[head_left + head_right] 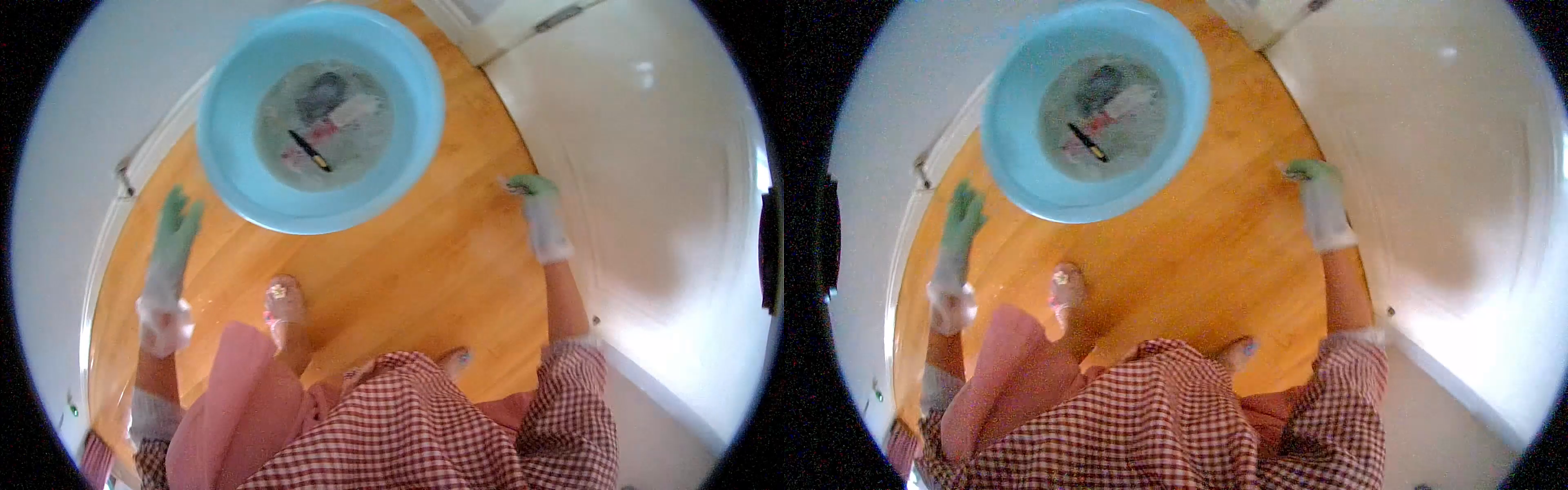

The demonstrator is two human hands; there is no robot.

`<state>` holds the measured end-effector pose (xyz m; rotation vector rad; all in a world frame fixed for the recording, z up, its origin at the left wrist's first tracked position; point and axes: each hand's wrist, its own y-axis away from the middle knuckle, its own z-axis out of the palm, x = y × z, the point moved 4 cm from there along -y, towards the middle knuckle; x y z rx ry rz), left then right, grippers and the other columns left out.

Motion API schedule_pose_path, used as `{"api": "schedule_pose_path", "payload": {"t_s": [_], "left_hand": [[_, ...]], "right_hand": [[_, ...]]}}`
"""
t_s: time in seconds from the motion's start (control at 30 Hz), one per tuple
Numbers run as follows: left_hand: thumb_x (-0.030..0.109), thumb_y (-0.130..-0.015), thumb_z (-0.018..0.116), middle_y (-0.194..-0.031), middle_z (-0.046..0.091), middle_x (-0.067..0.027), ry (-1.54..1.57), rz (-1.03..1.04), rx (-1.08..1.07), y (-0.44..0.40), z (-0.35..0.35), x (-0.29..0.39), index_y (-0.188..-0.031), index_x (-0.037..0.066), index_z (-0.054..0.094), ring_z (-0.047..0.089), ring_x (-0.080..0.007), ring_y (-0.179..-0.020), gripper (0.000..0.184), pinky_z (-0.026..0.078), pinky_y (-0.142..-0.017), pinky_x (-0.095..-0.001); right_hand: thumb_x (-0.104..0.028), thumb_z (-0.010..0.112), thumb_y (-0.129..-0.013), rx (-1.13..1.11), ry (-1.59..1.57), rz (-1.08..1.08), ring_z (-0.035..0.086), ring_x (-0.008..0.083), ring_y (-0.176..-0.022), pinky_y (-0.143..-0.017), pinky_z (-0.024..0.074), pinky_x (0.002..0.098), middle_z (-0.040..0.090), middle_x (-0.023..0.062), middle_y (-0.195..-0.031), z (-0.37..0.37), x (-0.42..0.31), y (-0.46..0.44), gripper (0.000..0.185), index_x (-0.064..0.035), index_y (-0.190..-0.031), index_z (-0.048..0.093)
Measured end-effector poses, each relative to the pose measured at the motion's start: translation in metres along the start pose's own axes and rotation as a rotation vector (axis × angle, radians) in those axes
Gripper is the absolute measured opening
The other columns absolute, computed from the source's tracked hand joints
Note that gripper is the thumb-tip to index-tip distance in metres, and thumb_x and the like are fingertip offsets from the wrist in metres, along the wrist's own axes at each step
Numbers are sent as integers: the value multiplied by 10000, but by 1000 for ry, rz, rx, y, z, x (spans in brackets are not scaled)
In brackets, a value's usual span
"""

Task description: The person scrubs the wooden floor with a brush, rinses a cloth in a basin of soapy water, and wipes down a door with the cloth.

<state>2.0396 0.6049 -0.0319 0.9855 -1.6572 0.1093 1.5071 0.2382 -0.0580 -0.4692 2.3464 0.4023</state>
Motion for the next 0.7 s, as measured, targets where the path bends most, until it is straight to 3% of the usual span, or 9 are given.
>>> {"api": "schedule_pose_path", "payload": {"t_s": [0.03, 0.13, 0.23, 0.33, 0.37, 0.47, 0.53, 0.6, 0.7], "left_hand": [[390, -1029, 647, -1534, 477, -144, 93, -85, -45, 3, 17, 17, -1592, 27, 346, 456, -244, -1416, 735, 415, -1136, -368], [433, -1017, 652, -1412, 580, -92, 292, -259, -180, -9, 51, 30, -1543, 29, 412, 568, -209, -1283, 706, 474, -1071, -375], [424, -1019, 647, -1281, 655, -52, 440, -275, -323, -25, 82, 22, -1455, 56, 512, 648, -160, -1125, 586, 530, -980, -333], [413, -1017, 654, -1196, 687, -40, 589, -304, -319, -26, 103, 11, -1357, 78, 585, 678, -126, -1006, 482, 565, -879, -291], [345, -1016, 647, -1159, 696, -34, 559, -373, -256, -28, 106, 13, -1311, 72, 610, 689, -115, -966, 404, 587, -816, -279], [250, -996, 638, -1156, 693, -53, 539, -451, -311, -34, 102, 1, -1287, 69, 615, 694, -141, -981, 343, 596, -826, -307], [197, -970, 640, -1150, 690, -65, 547, -424, -271, -31, 100, 5, -1309, 59, 600, 694, -159, -984, 368, 601, -834, -326], [163, -951, 652, -1170, 681, -83, 571, -412, -253, -22, 104, 10, -1357, 48, 566, 690, -181, -1007, 430, 603, -848, -344], [149, -938, 673, -1217, 667, -106, 605, -376, -270, -27, 116, 37, -1430, 34, 514, 683, -207, -1050, 530, 602, -871, -361]], "right_hand": [[38, 532, -892, 61, -186, 10, 709, 312, -1005, -959, 532, 391, 754, 165, -1108, -6, -32, 5, 296, 6, -1076, 762], [67, 504, -839, 47, -335, -279, 694, 340, -1055, -1027, 507, 389, 727, 189, -1189, 8, -171, 6, 399, 17, -1172, 717], [22, 550, -830, -31, -8, -691, 672, 357, -1107, -1033, 502, 431, 712, 195, -1209, 38, -225, -8, 424, 8, -1233, 681], [-36, 603, -832, -130, 192, -820, 647, 383, -1146, -1029, 491, 475, 697, 210, -1210, 50, -243, 6, 447, -4, -1275, 656], [-50, 616, -840, -178, 280, -806, 650, 390, -1123, -996, 499, 487, 697, 209, -1192, 44, -246, 18, 429, -8, -1264, 660], [-29, 645, -827, -370, 395, -718, 675, 397, -995, -863, 539, 490, 706, 203, -1127, -3, -243, 85, 422, -7, -1248, 664], [2, 667, -830, -415, 260, -500, 685, 375, -894, -774, 550, 477, 716, 192, -1074, -39, -232, 131, 415, 3, -1245, 665], [-5, 697, -852, -356, 221, -168, 703, 350, -900, -785, 563, 462, 721, 206, -1084, -74, -244, 170, 399, 3, -1250, 667], [-68, 733, -865, -179, 211, 41, 724, 325, -1058, -935, 570, 425, 707, 229, -1235, -74, -229, 189, 432, -24, -1290, 668]]}}
